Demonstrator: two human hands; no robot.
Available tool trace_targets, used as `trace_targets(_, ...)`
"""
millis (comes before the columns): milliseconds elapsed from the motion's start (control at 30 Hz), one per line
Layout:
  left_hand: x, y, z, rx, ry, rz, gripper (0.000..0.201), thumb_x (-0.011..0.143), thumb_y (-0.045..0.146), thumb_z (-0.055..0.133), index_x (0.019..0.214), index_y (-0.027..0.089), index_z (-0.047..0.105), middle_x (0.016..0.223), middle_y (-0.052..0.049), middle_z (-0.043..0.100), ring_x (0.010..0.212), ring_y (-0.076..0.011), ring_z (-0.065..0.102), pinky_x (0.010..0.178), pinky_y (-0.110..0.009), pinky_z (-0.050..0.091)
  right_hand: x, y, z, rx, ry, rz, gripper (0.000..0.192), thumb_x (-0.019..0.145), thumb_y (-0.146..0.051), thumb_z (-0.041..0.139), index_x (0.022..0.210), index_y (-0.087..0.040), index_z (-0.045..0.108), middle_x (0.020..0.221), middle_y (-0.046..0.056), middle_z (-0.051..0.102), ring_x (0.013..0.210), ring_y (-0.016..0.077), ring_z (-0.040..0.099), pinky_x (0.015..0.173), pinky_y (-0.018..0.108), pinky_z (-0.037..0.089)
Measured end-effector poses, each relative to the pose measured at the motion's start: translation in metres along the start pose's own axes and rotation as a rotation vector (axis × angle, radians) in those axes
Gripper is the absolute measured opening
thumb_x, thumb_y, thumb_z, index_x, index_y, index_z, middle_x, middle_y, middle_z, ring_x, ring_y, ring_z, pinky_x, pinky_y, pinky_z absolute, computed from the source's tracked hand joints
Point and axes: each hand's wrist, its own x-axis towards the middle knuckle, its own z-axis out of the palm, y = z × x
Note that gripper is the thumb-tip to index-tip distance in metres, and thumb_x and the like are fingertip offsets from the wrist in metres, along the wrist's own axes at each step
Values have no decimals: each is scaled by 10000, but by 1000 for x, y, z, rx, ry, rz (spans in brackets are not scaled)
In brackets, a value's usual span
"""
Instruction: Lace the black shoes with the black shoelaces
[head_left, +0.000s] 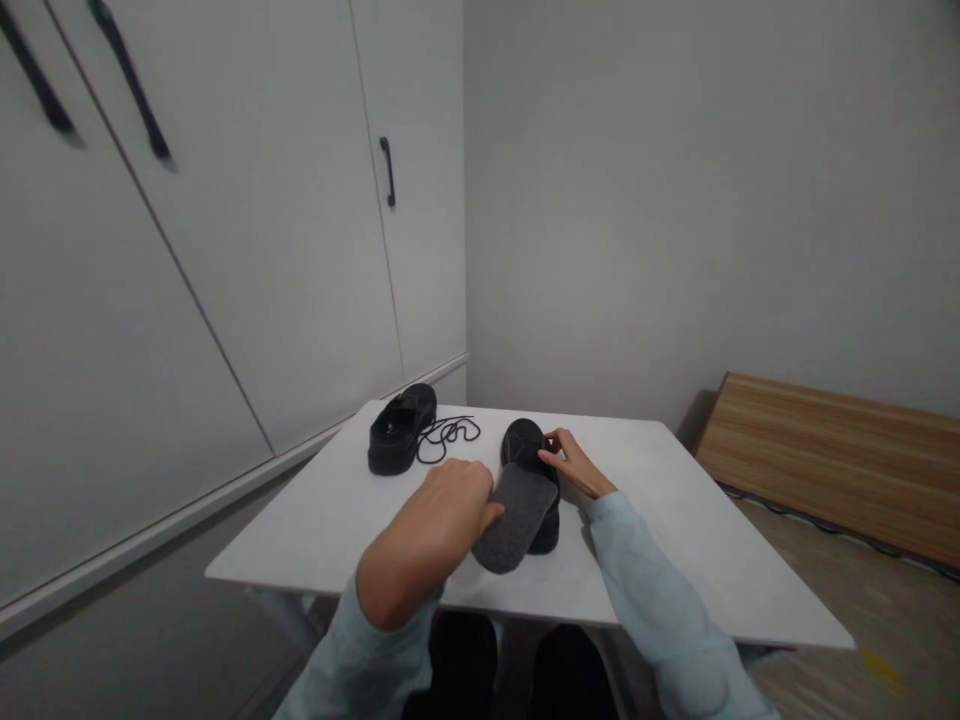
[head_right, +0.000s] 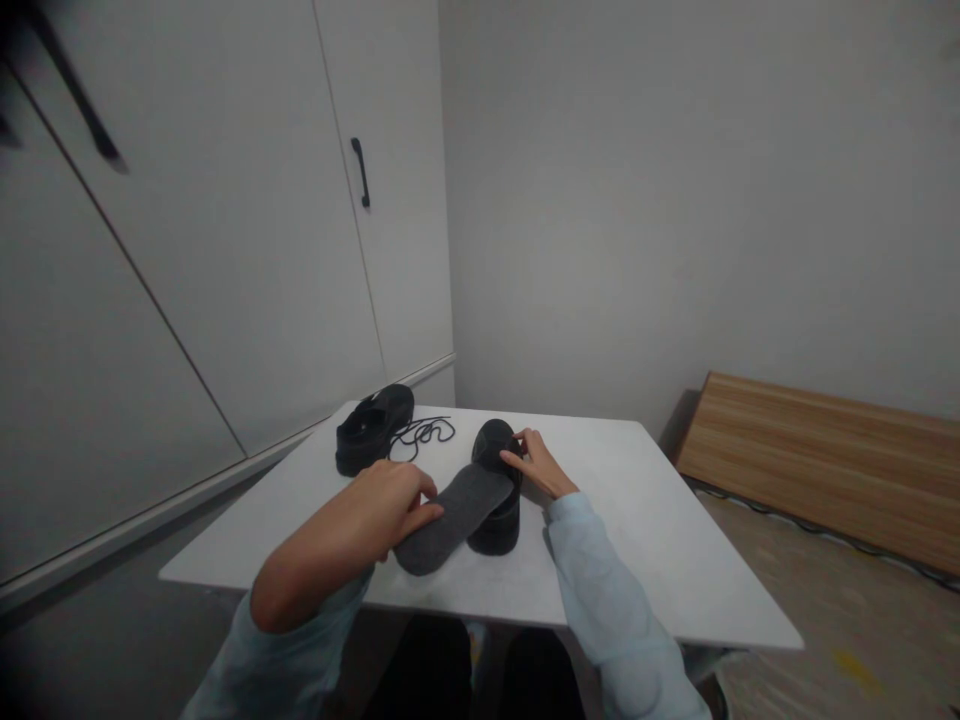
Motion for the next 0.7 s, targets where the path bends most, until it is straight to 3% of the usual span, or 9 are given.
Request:
trace_targets(233, -15, -7, 2, 43, -47, 42, 208, 814, 353, 554, 831, 180, 669, 740, -52, 645, 695, -187, 587, 652, -278, 401, 0, 0, 1, 9, -11, 13, 394, 796, -527, 517, 1013, -198, 518, 907, 33, 479, 866, 212, 477, 775, 364, 421)
trace_targets(433, -37, 0, 8, 21, 92, -44, 211, 817, 291, 553, 950, 194, 685, 840, -59, 670, 767, -195, 597, 738, -298, 413, -1, -3, 0, 8, 0, 7, 394, 797, -522, 517, 1020, -198, 527, 909, 35, 483, 883, 219, 483, 798, 371, 413)
trace_targets(600, -31, -8, 20, -84, 90, -211, 258, 815, 296, 547, 1010, 195, 683, 824, -63, 674, 739, -192, 606, 725, -299, 424, -1, -2, 0, 5, 0, 7, 388, 803, -527, 515, 1020, -206, 525, 896, 31, 475, 874, 217, 483, 823, 375, 412)
trace_targets(700, -20, -18, 36, -135, 162, -231, 284, 820, 302, 531, 1032, 174, 668, 827, -66, 666, 732, -186, 599, 723, -301, 426, 0, 0, 1, 1, 5, -3, 364, 806, -515, 521, 1011, -214, 530, 888, 31, 477, 873, 218, 484, 825, 375, 413)
